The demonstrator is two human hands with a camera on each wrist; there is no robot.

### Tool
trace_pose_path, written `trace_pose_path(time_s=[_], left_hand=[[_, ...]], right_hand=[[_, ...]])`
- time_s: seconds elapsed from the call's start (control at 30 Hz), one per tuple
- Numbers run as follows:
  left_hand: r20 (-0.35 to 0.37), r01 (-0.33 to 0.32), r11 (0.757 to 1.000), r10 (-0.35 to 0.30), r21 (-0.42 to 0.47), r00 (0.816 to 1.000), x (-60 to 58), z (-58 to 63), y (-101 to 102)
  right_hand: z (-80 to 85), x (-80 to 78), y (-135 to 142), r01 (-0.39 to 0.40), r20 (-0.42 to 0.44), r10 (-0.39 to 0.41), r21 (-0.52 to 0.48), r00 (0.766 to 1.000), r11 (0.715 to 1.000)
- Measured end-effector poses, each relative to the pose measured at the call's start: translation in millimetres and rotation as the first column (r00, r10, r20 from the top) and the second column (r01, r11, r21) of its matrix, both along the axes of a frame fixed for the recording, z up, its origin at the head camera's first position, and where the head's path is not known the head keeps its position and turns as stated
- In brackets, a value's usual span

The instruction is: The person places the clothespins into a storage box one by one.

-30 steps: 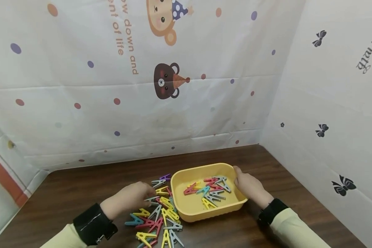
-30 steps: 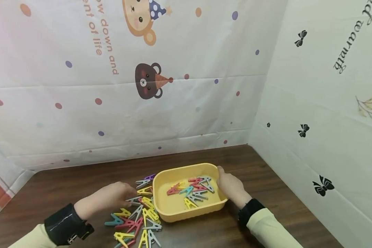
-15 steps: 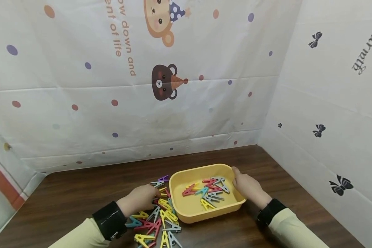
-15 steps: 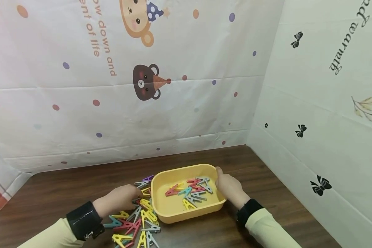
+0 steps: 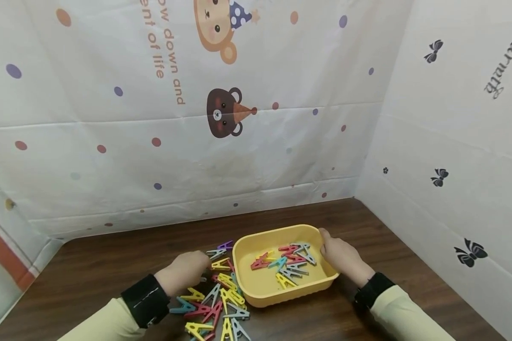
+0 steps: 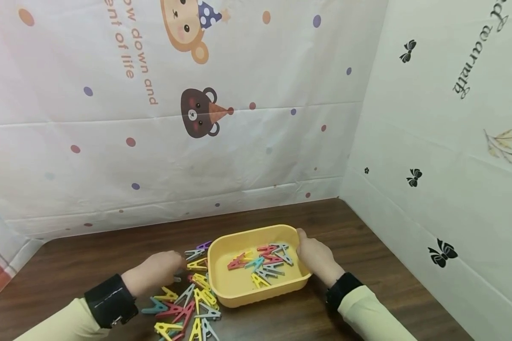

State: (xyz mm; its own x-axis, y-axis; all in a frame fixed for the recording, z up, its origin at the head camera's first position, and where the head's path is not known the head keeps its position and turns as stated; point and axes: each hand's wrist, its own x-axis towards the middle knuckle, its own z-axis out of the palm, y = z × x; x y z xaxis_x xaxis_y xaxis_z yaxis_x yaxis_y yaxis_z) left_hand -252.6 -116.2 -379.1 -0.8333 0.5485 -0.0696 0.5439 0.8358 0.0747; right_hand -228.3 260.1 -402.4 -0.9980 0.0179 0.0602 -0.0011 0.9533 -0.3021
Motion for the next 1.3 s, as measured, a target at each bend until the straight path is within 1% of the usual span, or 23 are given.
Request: trace_pose_path(time_s=[0.07, 0.13, 0.23, 0.3, 0.4, 0.47, 0.5, 0.6, 0.67, 0.73, 0.77, 0.83, 0.87, 0.9, 0.97, 1.03, 1.1, 1.17, 1.3], left_hand=[[-0.022, 0.014, 0.999, -0.013, 0.041, 1.0, -0.9, 11.9, 0], [-0.03, 0.023, 0.996, -0.021, 0.086, 0.999, -2.9, 27.3, 4], [-0.047, 0.047, 0.99, -0.041, 0.135, 0.998, -7.3, 55.4, 17], [-0.073, 0.091, 0.984, -0.08, 0.156, 0.994, -11.4, 74.4, 28], [-0.127, 0.164, 0.968, -0.141, 0.192, 0.982, -18.4, 99.7, 50], [-0.153, 0.202, 0.951, -0.169, 0.233, 0.974, -22.7, 112.3, 64], [-0.153, 0.21, 0.944, -0.175, 0.255, 0.973, -24.4, 117.7, 71], [-0.142, 0.255, 0.912, -0.22, 0.321, 0.965, -29.4, 127.7, 94], [-0.144, 0.305, 0.88, -0.27, 0.363, 0.952, -32.7, 128.2, 111], [-0.133, 0.354, 0.841, -0.329, 0.408, 0.935, -34.5, 124.2, 128], [-0.12, 0.371, 0.824, -0.355, 0.429, 0.927, -34.9, 120.1, 137], [-0.103, 0.399, 0.798, -0.397, 0.452, 0.912, -35.7, 109.4, 154], [-0.086, 0.404, 0.789, -0.413, 0.463, 0.907, -35.9, 103.8, 161], [-0.066, 0.4, 0.786, -0.421, 0.472, 0.905, -36.7, 98.3, 169], [-0.036, 0.389, 0.787, -0.426, 0.479, 0.904, -39.9, 87.5, 181], [-0.012, 0.378, 0.789, -0.426, 0.484, 0.905, -44.8, 77.6, 189], [0.014, 0.359, 0.802, -0.415, 0.478, 0.91, -50.0, 67.4, 194], [0.03, 0.343, 0.823, -0.398, 0.452, 0.917, -54.1, 56.5, 195], [0.037, 0.311, 0.883, -0.345, 0.35, 0.938, -59.4, 38.3, 194]], right_hand=[[0.6, 0.1, 1, 0.004, -0.003, -0.004, 0.002, 1.0, 1.0], [0.7, 0.2, 1, 0.006, -0.006, -0.006, 0.001, 1.0, 1.0], [0.0, -0.2, 1, 0.003, -0.005, -0.003, -0.009, 1.0, 1.0], [-0.8, -0.2, 0, 0.001, -0.002, -0.001, -0.015, 1.0, 1.0], [-1.8, 0.7, 1, 0.008, 0.011, -0.008, -0.021, 1.0, 1.0], [-1.6, 1.1, 1, 0.01, 0.012, -0.01, -0.02, 1.0, 1.0], [-1.2, 1.2, 2, 0.011, 0.011, -0.011, -0.018, 1.0, 1.0], [0.7, 0.6, 2, 0.016, 0.006, -0.016, -0.006, 1.0, 1.0], [2.1, 0.0, 2, 0.015, 0.004, -0.015, 0.0, 1.0, 1.0], [2.5, -0.4, 1, 0.015, 0.008, -0.015, -0.002, 1.0, 1.0], [2.1, -0.4, 0, 0.014, 0.01, -0.014, -0.002, 1.0, 1.0], [0.6, -0.7, -1, 0.012, 0.013, -0.012, -0.004, 1.0, 1.0], [-0.4, -0.8, -1, 0.013, 0.014, -0.013, -0.006, 1.0, 1.0], [-1.3, -0.9, -2, 0.011, 0.01, -0.011, -0.006, 1.0, 1.0], [-2.9, -0.8, -2, 0.01, -0.001, -0.01, -0.003, 1.0, 1.0], [-3.1, -0.7, -3, 0.009, -0.011, -0.009, -0.002, 1.0, 1.0], [-2.4, -0.2, -3, 0.008, -0.013, -0.008, 0.0, 1.0, 1.0], [-0.8, 0.3, -3, 0.011, -0.007, -0.011, 0.002, 1.0, 1.0], [3.1, 1.4, -3, 0.009, 0.005, -0.009, 0.008, 1.0, 1.0]])
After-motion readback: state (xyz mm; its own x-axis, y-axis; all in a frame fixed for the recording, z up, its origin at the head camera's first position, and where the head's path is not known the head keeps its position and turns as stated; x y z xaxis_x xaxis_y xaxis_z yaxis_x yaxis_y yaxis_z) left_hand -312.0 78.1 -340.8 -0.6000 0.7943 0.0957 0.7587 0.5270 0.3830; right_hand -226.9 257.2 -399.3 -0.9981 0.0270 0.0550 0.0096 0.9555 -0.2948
